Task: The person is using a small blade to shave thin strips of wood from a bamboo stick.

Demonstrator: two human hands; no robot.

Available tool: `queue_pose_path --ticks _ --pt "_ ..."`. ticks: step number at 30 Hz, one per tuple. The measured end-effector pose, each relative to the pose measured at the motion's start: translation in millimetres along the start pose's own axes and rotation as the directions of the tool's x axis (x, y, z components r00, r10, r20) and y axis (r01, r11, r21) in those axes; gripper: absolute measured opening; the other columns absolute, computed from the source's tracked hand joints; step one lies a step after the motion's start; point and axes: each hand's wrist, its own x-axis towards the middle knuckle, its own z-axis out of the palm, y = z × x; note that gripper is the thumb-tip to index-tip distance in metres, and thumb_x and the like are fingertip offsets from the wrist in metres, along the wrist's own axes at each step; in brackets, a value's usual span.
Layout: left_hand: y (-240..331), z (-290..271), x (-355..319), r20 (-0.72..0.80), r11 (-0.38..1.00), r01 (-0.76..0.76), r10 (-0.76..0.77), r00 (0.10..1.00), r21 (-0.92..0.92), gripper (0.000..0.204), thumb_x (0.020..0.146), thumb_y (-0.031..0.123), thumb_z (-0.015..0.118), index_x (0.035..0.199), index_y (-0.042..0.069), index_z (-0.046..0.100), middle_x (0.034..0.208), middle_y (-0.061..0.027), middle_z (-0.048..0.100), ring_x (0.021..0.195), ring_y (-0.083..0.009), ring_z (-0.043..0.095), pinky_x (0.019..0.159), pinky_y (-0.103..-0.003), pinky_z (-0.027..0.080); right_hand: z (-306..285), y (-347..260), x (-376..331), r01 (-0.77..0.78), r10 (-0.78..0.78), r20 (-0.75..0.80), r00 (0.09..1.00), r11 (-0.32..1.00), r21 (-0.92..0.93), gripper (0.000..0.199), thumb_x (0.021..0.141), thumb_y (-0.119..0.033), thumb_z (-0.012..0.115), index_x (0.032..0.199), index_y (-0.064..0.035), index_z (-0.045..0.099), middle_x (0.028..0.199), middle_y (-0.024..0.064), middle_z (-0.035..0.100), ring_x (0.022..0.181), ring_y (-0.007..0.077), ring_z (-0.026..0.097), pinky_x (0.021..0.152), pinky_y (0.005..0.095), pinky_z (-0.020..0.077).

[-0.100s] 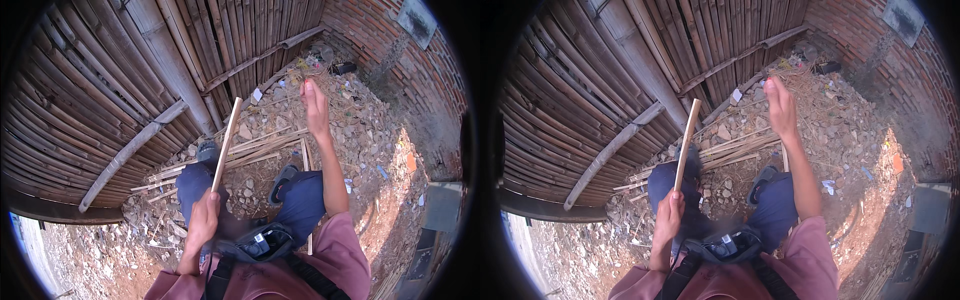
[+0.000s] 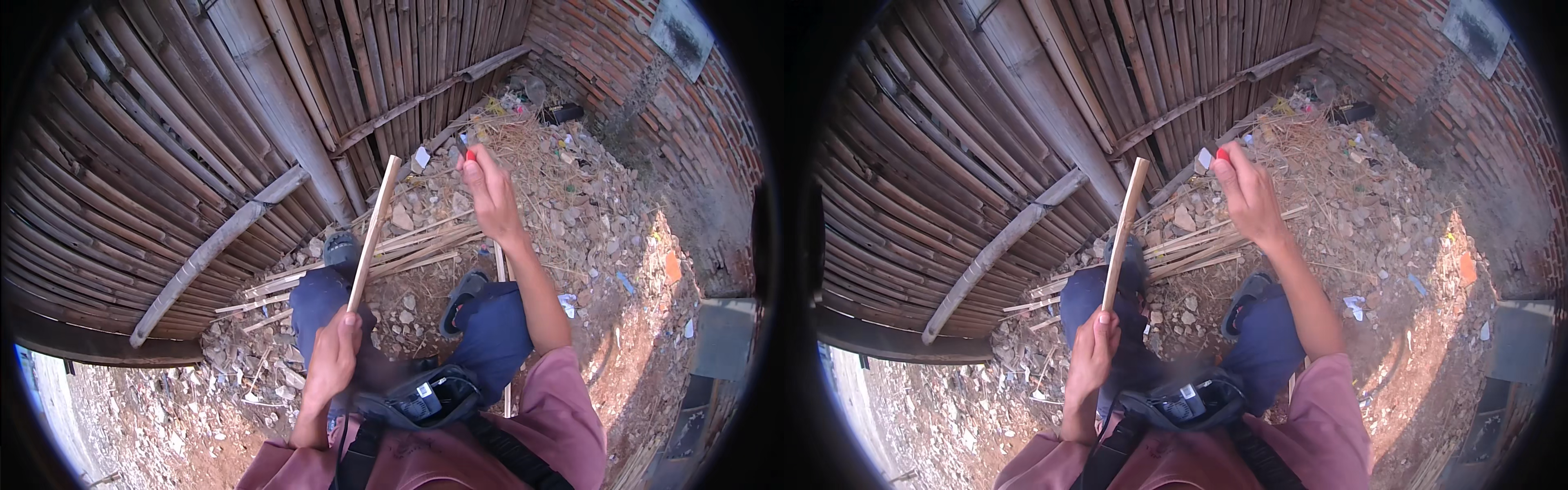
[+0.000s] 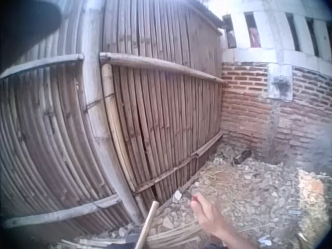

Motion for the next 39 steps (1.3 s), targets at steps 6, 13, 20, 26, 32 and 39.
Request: queue_pose_path --ticks 6,13,20,26,32,39 --pt "7 -3 1 0.002 1.0 -0.015 0.015 1.0 -0.004 0.039 0.119 0.03 0.034 0.094 0.005 0.05 0.073 0.0039 0.037 0.06 -0.0062 0.035 0.052 -0.026 0.029 37 -40 -27 0.29 -0.282 0.155 0.947 0.957 -0.028 0.041 0.109 -0.045 0.056 0.104 -0.0046 0.061 0.077 0.0129 0.067 0.071 0.0361 0.07 0.061 0.0427 0.0526" --pt "18 1 6 -0.04 0.99 -0.067 0.073 0.997 0.125 0.037 0.118 0.027 0.035 0.096 0.003 0.052 0.07 0.001 0.041 0.059 -0.0086 0.039 0.052 -0.029 0.032 64 -60 -51 0.489 -0.457 0.219 0.862 0.864 -0.122 0.038 0.103 -0.045 0.065 0.09 -0.0094 0.058 0.071 0.0065 0.063 0.057 0.0272 0.068 0.051 0.0389 0.0536" --pt "31 8 11 -0.112 0.973 -0.099 0.125 0.986 0.21 0.034 0.117 0.024 0.038 0.099 0.0 0.055 0.067 -0.0063 0.05 0.056 -0.0151 0.049 0.054 -0.034 0.038 69 -64 -61 0.495 -0.455 0.273 0.848 0.863 -0.102 0.039 0.101 -0.044 0.068 0.089 -0.0084 0.058 0.071 0.0072 0.063 0.057 0.0277 0.068 0.051 0.0395 0.0528" --pt "28 10 12 -0.129 0.963 -0.12 0.154 0.98 0.24 0.032 0.117 0.023 0.039 0.102 0.0 0.055 0.066 -0.0087 0.05 0.055 -0.0172 0.049 0.054 -0.036 0.039 71 -67 -65 0.458 -0.411 0.306 0.859 0.883 -0.101 0.038 0.099 -0.042 0.071 0.088 -0.0076 0.059 0.071 0.008 0.065 0.059 0.0279 0.069 0.052 0.0392 0.0534" --pt "37 14 11 -0.159 0.96 -0.055 0.102 0.982 0.276 0.029 0.116 0.023 0.04 0.104 0.001 0.055 0.064 -0.015 0.05 0.052 -0.029 0.054 0.054 -0.042 0.039 71 -65 -62 0.452 -0.412 0.263 0.872 0.885 -0.115 0.038 0.1 -0.041 0.07 0.089 -0.007 0.059 0.07 0.0086 0.065 0.059 0.0294 0.069 0.052 0.0402 0.0529" --pt "28 14 3 -0.128 0.946 -0.016 0.06 0.99 0.324 0.03 0.116 0.023 0.04 0.103 0.0 0.055 0.064 -0.0174 0.052 0.055 -0.039 0.058 0.055 -0.046 0.04 45 -46 -26 0.243 -0.225 0.11 0.968 0.952 -0.185 0.039 0.108 -0.041 0.06 0.094 -0.0041 0.06 0.071 0.0161 0.068 0.061 0.0357 0.071 0.051 0.0446 0.0508"
